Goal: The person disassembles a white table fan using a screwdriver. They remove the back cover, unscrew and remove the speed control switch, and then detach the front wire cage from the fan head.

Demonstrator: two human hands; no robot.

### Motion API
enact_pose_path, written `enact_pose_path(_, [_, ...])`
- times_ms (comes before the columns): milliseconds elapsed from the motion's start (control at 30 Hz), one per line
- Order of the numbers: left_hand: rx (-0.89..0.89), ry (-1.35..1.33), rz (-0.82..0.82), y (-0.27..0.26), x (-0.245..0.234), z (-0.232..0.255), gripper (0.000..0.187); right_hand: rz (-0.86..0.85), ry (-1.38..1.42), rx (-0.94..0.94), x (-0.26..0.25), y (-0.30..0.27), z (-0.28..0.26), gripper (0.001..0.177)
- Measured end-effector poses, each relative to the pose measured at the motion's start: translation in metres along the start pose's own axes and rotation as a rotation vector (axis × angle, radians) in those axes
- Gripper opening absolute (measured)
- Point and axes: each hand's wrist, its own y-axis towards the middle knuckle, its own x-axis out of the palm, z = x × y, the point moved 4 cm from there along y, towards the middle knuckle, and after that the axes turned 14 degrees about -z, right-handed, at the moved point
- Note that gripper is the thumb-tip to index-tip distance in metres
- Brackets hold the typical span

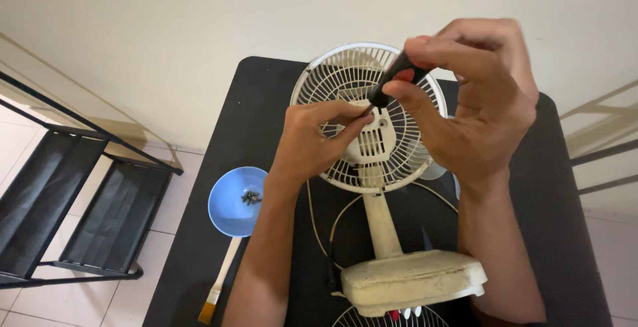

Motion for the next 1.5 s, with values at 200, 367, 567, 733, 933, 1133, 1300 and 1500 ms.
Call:
enact_pose_path(200, [-0.025, 0.05, 0.064, 0.0, 0.001, 0.0, 0.015, -0.044, -0.084, -0.011, 0.001, 0.0, -0.006, 0.047])
enact_pose_path(367, [-0.102, 0.036, 0.048, 0.004, 0.005, 0.002, 0.028, -0.029, -0.035, 0.023, 0.003, -0.004, 0.0, 0.047])
enact_pose_path(567, [0.066, 0.035, -0.075, -0.001, -0.005, 0.011, 0.015, -0.065, 0.057, 0.0, 0.004, -0.006, 0.007, 0.047])
enact_pose_path(733, [0.04, 0.002, -0.048, 0.0, -0.004, 0.005, 0.018, -0.107, 0.022, 0.055, 0.002, -0.004, -0.001, 0.046])
enact_pose_path(933, [-0.143, 0.041, -0.008, 0.003, -0.001, 0.003, 0.025, -0.17, -0.127, -0.014, -0.001, 0.003, -0.011, 0.059])
enact_pose_path(1133, [0.124, -0.071, -0.07, 0.001, -0.008, 0.02, 0.024, -0.185, -0.103, 0.045, 0.001, 0.0, -0.006, 0.06])
enact_pose_path(1300, [-0.02, -0.028, -0.077, 0.003, -0.005, 0.01, 0.016, -0.173, -0.139, 0.054, -0.001, -0.004, -0.005, 0.062])
enact_pose_path(1500, [-0.067, -0.016, 0.024, 0.002, 0.002, 0.005, 0.019, -0.182, -0.139, 0.06, -0.001, -0.005, -0.003, 0.064])
